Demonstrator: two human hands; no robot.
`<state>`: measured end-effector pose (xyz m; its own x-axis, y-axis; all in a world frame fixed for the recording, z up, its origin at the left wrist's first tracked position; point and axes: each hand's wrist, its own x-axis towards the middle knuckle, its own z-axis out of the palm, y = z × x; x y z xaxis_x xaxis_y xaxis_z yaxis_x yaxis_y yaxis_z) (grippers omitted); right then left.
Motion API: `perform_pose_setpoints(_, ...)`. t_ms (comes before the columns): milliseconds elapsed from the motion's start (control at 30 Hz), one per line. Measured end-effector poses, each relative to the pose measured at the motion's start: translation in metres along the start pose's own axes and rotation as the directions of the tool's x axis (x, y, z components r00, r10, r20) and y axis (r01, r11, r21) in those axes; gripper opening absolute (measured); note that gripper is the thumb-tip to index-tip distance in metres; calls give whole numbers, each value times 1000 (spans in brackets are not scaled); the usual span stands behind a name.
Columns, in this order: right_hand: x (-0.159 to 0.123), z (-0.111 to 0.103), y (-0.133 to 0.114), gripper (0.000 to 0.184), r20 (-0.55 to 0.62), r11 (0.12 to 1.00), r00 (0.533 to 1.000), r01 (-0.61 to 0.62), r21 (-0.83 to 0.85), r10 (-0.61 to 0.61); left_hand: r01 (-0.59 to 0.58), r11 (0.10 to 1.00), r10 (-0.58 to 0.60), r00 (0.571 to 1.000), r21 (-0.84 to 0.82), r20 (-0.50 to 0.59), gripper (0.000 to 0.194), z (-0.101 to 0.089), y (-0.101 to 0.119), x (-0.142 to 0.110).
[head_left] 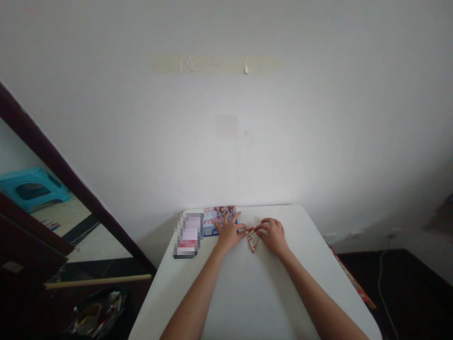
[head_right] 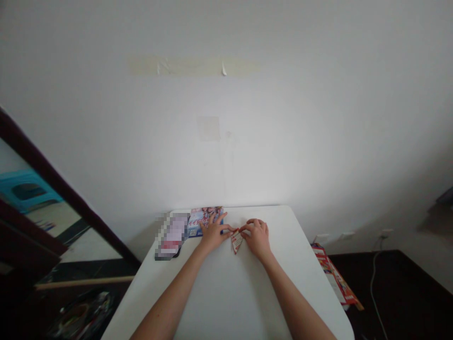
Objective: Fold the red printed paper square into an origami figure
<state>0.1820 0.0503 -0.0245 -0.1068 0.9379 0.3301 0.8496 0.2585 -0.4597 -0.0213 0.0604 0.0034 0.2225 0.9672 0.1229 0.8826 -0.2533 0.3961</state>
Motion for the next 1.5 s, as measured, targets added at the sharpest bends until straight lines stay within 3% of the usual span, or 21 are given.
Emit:
perform_pose_setpoints(133,-5,3,-1,16,-58,999,997,44,-13,-45,-69,998,68,993,-3,-92,25,3,2,-6)
perform_pose_setpoints(300,-7,3,1,12,-76,996,994,79,-45,-83,-91,996,91,992,11,-91,8,3,3,-9)
perform_pose_setpoints(700,-8,-13,3,15,55,994,996,68,-84,-64,-122,992,125,986,32,-113,13,-4,6,-21)
perform_pose_setpoints(933,-10,-20,2,30,126,991,988,98,-92,-87,-100,995,102,993,31,-67,32,-5,5,-26)
perform_pose_setpoints(1133,-9,-12,1,28,32,987,992,125,-104,-122,-117,992,124,980,52,-153,38,0,6,-25)
perform_pose_setpoints(1300,-8,-8,-2,18,6,991,998,67,-115,-66,-92,995,97,978,31,-186,20,7,9,-20)
perform_pose_setpoints(1500,-8,-13,-3,26,85,991,996,0,-131,11,-44,998,50,989,51,-138,28,5,8,-21)
